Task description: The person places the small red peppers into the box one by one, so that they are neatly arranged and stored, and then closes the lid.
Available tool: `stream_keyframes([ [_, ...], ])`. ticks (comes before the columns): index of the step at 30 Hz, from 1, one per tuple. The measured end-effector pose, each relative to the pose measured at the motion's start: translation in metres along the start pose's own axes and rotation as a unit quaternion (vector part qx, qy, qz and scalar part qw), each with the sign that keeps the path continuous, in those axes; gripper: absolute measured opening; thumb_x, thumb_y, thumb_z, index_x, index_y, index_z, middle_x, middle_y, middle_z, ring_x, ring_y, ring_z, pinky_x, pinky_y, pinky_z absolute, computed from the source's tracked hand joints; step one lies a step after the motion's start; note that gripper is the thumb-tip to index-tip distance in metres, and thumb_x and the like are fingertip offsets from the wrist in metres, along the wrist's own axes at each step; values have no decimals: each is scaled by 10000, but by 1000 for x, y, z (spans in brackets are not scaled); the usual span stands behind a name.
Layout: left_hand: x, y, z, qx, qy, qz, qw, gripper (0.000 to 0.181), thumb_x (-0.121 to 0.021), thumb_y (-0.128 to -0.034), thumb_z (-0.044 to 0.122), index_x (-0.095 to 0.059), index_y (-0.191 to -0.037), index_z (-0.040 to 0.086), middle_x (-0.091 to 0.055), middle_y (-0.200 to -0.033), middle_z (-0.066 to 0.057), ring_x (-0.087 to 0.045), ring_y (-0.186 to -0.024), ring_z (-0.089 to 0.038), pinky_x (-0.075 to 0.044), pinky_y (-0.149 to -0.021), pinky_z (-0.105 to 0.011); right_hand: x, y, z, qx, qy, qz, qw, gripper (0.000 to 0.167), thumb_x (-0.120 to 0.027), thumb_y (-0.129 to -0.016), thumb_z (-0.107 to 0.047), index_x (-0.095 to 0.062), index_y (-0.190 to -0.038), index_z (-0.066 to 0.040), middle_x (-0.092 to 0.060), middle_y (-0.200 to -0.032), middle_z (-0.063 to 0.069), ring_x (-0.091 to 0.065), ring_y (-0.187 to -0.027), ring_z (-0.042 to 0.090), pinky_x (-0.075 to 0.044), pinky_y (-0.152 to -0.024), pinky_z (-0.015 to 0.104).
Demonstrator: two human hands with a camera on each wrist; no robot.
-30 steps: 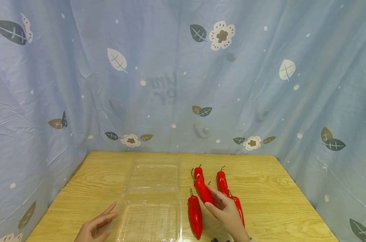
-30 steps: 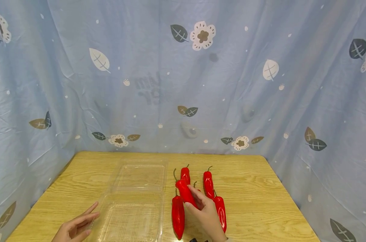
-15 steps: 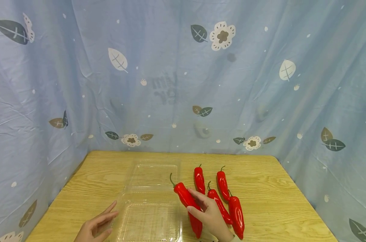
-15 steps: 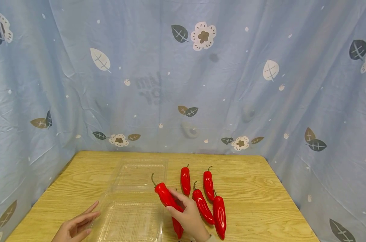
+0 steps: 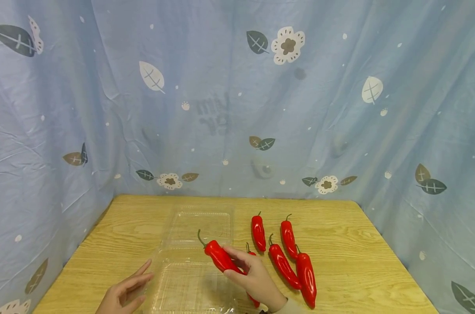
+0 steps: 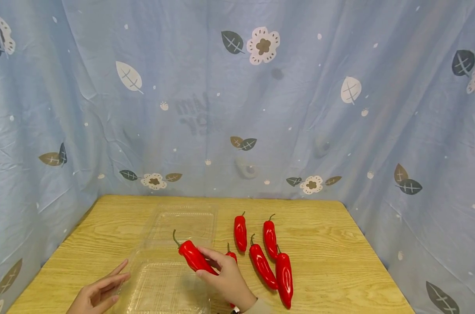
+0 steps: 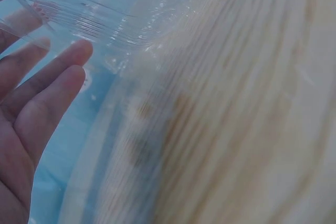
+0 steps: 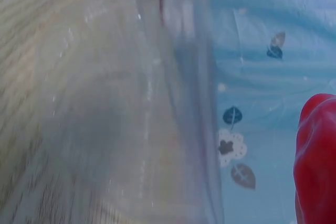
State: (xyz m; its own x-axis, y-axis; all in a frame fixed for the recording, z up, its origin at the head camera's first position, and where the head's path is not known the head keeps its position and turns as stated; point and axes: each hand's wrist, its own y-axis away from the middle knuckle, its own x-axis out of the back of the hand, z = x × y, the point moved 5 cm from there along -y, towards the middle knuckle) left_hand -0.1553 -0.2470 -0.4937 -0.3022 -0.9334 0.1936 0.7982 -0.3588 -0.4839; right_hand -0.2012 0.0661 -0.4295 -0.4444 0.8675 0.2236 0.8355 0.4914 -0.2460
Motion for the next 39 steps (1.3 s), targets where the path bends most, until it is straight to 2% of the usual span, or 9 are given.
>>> stream_keyframes([
  [4,0,0,0,71,81,-17,9999,410,-433,-882,-223,-390,-1290,-236,-315,-1519,133,-489,-1244,-8,-428,-962,-105,-13,-6,0,35,-45,-274,9996,468,-633,-920,-156,-521,-1347,1,-578,-1294,190,-608,-1071,135,-503,-878,181],
  [11,0,0,-1,192,27,14,9998,402,-441,-889,-208,-399,-1288,-232,-326,-1508,158,-490,-1237,2,-431,-955,-102,-33,-11,3,-186,-242,-715,9970,467,-642,-917,-189,-535,-1339,-19,-586,-1291,162,-609,-1047,81,-503,-881,181],
  [16,0,0,-1,350,-79,89,9993,392,-459,-893,-189,-415,-1281,-227,-336,-1496,179,-507,-1216,5,-445,-937,-102,-43,-11,4,-188,-112,-998,9948,464,-637,-920,-197,-537,-1340,-27,-596,-1279,142,-599,-1050,55,-498,-896,184],
  [26,-1,-2,-1,207,-113,13,9997,401,-463,-885,-200,-418,-1283,-224,-321,-1517,135,-508,-1225,-18,-445,-950,-118,-60,-13,13,-291,104,-1334,9906,450,-645,-903,-157,-556,-1334,-65,-604,-1282,43,-585,-1023,16,-493,-855,147],
  [29,-1,-2,-1,317,-167,26,9994,395,-473,-893,-180,-424,-1283,-220,-324,-1509,158,-508,-1221,-6,-448,-946,-117,-64,-13,17,-516,119,-1415,9885,446,-653,-886,-133,-572,-1322,-87,-620,-1249,-8,-584,-992,-3,-491,-838,145],
  [34,0,-1,-3,694,-351,155,9969,384,-502,-904,-135,-456,-1281,-193,-345,-1480,205,-517,-1197,21,-457,-922,-104,-68,-13,23,-1175,312,-1520,9809,442,-688,-855,-123,-613,-1286,-184,-636,-1166,-115,-577,-937,-28,-485,-810,145],
  [39,0,0,-3,710,-493,215,9960,390,-515,-900,-132,-468,-1285,-176,-348,-1485,189,-517,-1199,21,-459,-921,-105,-71,-14,25,-1321,596,-1675,9752,436,-708,-839,-115,-633,-1263,-181,-652,-1122,-133,-565,-893,-42,-479,-781,142],
])
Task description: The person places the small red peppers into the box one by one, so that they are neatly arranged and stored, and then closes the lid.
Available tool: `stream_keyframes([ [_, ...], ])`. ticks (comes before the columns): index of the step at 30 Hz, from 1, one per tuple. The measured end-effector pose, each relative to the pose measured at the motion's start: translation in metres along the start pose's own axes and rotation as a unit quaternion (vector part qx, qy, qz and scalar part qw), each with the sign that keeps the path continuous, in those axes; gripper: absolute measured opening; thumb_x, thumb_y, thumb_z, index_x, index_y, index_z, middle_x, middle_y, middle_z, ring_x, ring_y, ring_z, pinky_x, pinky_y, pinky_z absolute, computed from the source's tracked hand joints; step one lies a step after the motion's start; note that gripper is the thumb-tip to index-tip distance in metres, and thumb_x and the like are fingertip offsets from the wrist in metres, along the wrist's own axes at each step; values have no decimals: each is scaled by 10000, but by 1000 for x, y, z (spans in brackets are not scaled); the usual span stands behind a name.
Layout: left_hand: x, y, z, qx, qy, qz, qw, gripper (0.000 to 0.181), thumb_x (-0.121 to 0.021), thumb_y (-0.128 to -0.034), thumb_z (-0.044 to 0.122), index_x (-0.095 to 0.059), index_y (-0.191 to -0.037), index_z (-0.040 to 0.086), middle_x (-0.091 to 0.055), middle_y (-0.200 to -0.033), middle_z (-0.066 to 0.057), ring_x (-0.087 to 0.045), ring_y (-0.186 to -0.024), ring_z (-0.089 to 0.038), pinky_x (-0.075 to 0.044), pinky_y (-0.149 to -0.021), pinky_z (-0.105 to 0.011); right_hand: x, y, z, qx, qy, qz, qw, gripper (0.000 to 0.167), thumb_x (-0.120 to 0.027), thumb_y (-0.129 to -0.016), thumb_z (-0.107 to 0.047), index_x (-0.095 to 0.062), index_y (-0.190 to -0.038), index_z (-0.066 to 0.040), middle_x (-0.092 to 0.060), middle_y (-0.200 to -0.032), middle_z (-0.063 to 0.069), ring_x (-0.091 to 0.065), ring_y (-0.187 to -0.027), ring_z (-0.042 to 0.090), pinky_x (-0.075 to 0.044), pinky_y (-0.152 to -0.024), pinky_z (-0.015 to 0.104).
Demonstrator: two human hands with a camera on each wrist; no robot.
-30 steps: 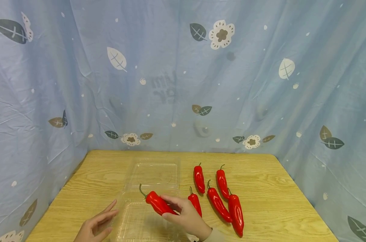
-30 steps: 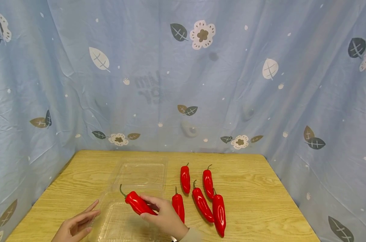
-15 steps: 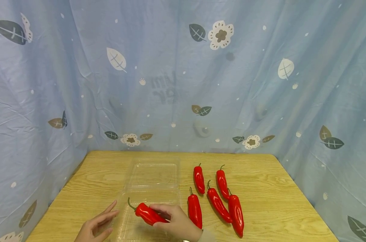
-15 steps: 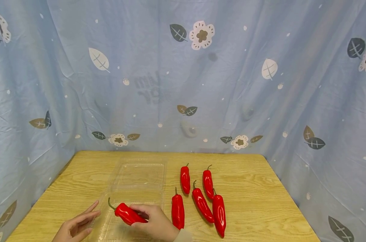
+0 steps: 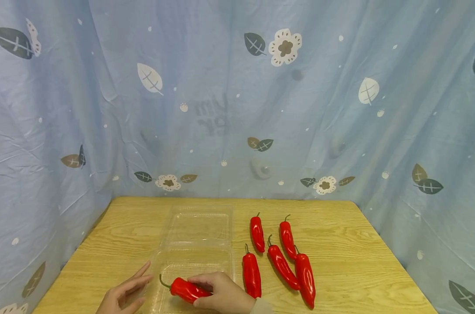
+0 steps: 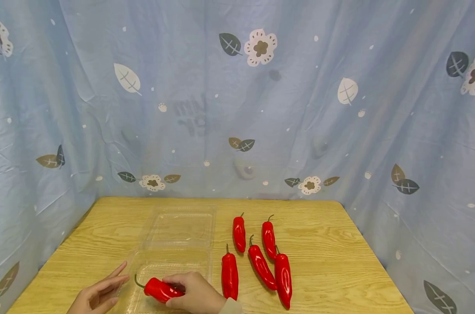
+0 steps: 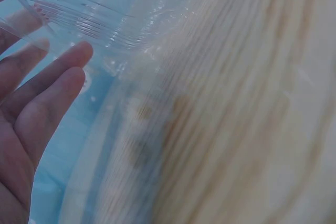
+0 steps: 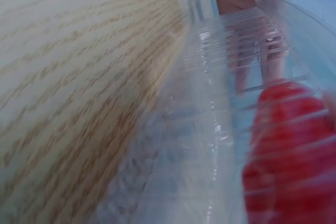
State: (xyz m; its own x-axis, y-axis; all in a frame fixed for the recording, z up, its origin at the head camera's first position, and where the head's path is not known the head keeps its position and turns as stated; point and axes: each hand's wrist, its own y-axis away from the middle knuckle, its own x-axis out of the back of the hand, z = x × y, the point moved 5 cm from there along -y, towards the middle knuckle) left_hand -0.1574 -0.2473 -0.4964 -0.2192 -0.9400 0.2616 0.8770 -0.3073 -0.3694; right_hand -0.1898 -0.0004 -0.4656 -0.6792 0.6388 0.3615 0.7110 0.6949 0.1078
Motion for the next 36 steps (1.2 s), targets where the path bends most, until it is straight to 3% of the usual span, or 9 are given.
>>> stream_keyframes([
  [7,1,0,0,-176,34,-1,9998,398,-505,-891,-158,-471,-1287,-169,-359,-1494,152,-522,-1203,5,-460,-926,-111,-4,-2,2,-39,119,-306,9995,454,-699,-824,-76,-625,-1270,-126,-650,-1144,-130,-563,-867,-43,-481,-777,141],
  [21,1,1,-3,-376,82,-36,9993,412,-502,-878,-182,-456,-1288,-182,-349,-1505,140,-528,-1201,-6,-465,-920,-113,-17,-7,10,-438,98,-640,9969,424,-702,-827,-99,-649,-1244,-152,-678,-1045,-134,-585,-836,-26,-506,-767,166],
  [36,0,0,-1,-137,-32,18,9999,397,-512,-891,-151,-470,-1286,-168,-351,-1494,170,-533,-1187,6,-475,-905,-116,-17,-8,13,-466,216,-678,9964,434,-699,-824,-60,-645,-1249,-123,-689,-1064,-102,-604,-863,-29,-512,-776,158],
])
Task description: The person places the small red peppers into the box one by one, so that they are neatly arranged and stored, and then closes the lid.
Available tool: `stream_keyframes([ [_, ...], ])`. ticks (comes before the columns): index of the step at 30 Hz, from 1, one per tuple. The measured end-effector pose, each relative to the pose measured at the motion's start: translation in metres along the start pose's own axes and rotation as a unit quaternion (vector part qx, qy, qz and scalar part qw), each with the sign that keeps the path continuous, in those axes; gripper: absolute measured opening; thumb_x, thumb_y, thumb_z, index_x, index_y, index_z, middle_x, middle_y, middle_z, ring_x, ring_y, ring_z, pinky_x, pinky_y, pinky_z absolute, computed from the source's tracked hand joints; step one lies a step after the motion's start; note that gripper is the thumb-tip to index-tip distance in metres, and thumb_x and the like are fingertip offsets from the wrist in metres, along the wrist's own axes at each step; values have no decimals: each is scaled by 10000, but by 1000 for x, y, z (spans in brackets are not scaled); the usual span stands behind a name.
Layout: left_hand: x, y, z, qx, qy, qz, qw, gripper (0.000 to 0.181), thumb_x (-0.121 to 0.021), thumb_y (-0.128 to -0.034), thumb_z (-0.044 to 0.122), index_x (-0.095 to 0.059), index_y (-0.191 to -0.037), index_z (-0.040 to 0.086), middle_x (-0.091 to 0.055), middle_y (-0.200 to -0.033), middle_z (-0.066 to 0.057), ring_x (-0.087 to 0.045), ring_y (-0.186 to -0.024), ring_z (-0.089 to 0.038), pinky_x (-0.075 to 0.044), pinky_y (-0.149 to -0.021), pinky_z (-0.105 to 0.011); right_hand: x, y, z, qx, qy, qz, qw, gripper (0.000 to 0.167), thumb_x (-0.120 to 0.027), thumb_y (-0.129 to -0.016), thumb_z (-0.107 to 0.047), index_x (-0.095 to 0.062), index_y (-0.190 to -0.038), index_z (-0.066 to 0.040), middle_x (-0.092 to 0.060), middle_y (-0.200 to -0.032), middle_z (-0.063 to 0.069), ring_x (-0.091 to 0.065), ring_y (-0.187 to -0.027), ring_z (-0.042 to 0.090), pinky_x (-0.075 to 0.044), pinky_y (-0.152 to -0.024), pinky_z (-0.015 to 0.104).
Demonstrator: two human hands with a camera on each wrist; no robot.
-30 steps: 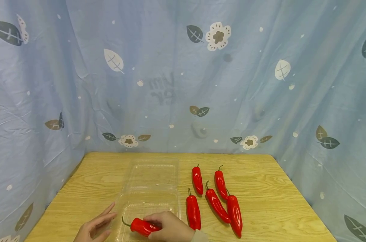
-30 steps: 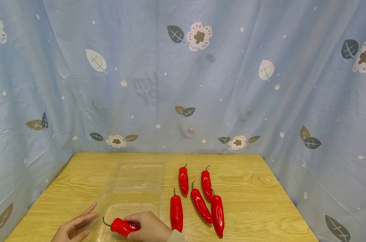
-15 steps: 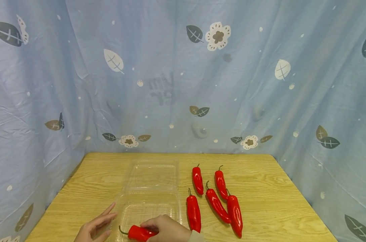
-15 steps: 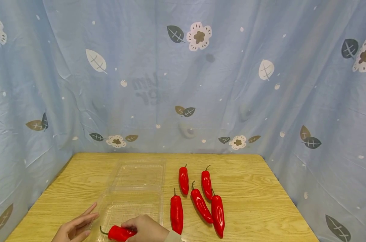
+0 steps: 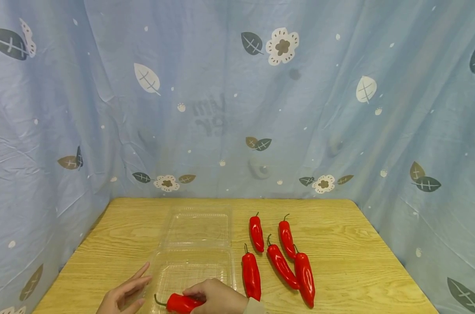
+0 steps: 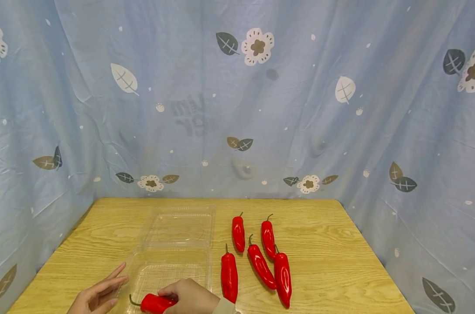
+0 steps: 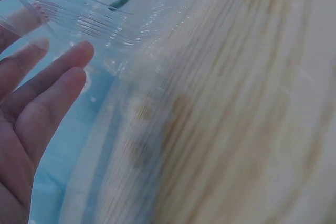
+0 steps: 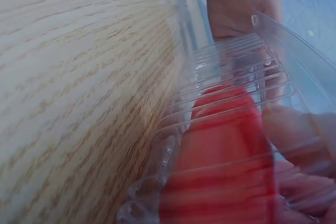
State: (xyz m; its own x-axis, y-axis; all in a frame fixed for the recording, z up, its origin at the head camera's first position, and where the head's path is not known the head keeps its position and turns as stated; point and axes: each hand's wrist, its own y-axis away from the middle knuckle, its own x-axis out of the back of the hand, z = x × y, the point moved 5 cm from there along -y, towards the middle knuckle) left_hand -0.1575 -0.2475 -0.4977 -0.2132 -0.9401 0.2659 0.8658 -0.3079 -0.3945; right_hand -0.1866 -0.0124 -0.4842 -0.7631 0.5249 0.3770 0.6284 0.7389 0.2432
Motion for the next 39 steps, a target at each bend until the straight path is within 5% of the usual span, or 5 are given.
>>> stream_keyframes([
  [16,0,0,0,-86,-150,104,9998,403,-538,-878,-149,-493,-1279,-150,-365,-1496,137,-550,-1179,-13,-474,-908,-115,5,1,-4,199,-177,257,9993,444,-689,-844,-93,-608,-1280,-66,-663,-1199,-33,-630,-1019,33,-540,-852,212],
  [25,0,0,-1,-87,-72,60,9999,408,-531,-880,-154,-480,-1284,-160,-358,-1497,148,-545,-1183,-11,-472,-909,-114,6,6,-8,796,-566,502,9940,454,-656,-894,-146,-561,-1327,-50,-591,-1315,63,-572,-1176,129,-501,-936,221],
  [39,0,1,-1,-111,-1,14,9999,413,-519,-882,-161,-470,-1292,-160,-352,-1504,136,-533,-1196,-7,-461,-923,-110,12,13,-14,1814,-1021,650,9759,470,-573,-962,-256,-497,-1382,-60,-529,-1384,87,-492,-1256,81,-418,-1037,229],
])
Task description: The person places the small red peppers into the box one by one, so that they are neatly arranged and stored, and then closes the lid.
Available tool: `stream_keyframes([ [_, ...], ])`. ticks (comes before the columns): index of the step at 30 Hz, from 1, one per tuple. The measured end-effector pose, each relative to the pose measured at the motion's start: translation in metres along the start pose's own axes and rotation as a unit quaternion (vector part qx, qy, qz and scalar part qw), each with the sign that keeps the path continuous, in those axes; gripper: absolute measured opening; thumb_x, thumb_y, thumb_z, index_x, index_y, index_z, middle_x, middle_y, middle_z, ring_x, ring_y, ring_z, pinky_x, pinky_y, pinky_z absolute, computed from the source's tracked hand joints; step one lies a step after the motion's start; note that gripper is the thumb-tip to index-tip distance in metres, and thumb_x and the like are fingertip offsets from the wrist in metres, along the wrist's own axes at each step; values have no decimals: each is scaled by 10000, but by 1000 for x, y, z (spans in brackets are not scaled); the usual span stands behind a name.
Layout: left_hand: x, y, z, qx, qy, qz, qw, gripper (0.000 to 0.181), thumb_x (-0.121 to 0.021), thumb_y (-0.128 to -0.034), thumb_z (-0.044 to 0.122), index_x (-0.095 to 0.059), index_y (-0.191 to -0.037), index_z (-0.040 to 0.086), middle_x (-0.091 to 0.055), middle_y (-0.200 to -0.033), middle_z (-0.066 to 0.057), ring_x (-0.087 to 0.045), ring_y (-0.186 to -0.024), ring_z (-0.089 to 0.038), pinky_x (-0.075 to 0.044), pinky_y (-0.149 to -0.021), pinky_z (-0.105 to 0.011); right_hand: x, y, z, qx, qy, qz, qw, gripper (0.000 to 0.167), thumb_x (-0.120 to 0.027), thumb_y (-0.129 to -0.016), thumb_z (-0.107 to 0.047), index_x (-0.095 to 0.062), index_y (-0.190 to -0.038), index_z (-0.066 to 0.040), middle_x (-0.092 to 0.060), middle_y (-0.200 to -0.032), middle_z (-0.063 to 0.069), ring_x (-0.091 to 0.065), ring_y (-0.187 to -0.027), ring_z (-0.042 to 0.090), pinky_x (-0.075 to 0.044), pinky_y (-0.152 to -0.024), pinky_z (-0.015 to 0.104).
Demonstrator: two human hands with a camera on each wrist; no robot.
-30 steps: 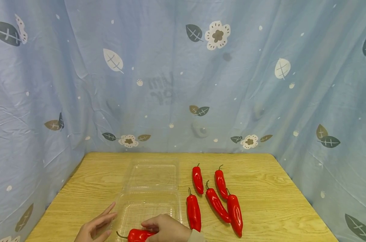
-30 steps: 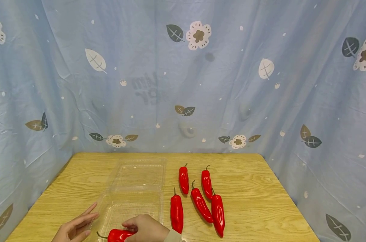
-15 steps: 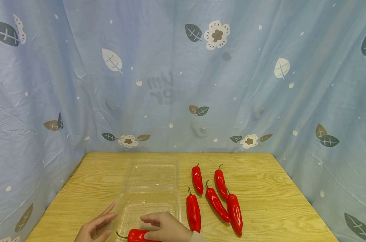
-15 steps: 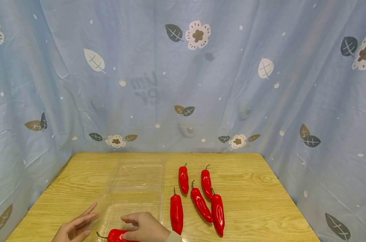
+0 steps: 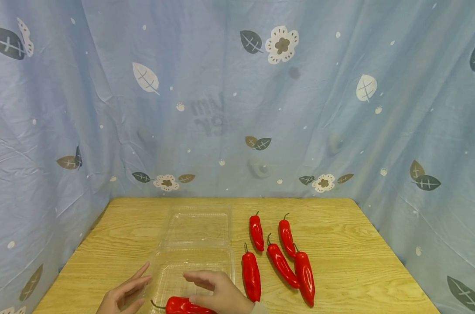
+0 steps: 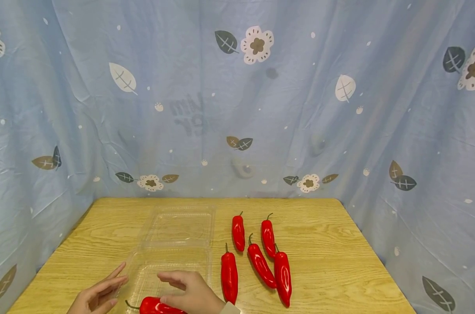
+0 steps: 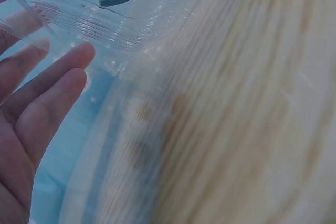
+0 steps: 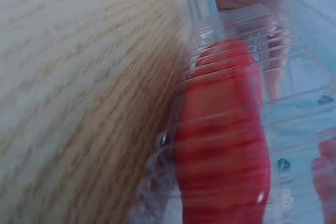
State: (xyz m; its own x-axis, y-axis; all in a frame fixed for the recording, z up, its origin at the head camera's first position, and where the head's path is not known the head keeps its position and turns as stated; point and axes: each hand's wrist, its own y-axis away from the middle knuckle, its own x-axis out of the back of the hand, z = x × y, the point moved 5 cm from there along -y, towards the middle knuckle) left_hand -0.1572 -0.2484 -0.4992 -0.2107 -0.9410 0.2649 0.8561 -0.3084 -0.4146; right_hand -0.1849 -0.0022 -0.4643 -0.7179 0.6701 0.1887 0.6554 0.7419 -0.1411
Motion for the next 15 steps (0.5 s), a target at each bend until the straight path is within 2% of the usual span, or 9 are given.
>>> stream_keyframes([
  [5,-1,0,0,-46,-43,1,10000,411,-523,-879,-163,-476,-1287,-160,-359,-1502,127,-540,-1191,-15,-467,-918,-114,3,3,-6,182,-156,120,9996,453,-557,-970,-281,-505,-1380,-95,-536,-1379,8,-501,-1262,117,-431,-1045,273],
  [9,-1,0,1,-114,-71,-1,9999,413,-527,-873,-169,-478,-1283,-164,-359,-1504,119,-540,-1190,-16,-465,-916,-110,7,7,-13,303,-286,253,9988,439,-565,-966,-262,-510,-1376,-116,-525,-1392,7,-495,-1270,120,-416,-1053,257],
  [15,-1,0,1,-115,-113,-7,9999,413,-529,-872,-169,-478,-1282,-164,-354,-1502,132,-535,-1191,-4,-459,-918,-102,21,14,-20,609,-215,528,9965,445,-570,-963,-200,-495,-1375,-50,-520,-1390,106,-500,-1278,209,-411,-1059,265],
])
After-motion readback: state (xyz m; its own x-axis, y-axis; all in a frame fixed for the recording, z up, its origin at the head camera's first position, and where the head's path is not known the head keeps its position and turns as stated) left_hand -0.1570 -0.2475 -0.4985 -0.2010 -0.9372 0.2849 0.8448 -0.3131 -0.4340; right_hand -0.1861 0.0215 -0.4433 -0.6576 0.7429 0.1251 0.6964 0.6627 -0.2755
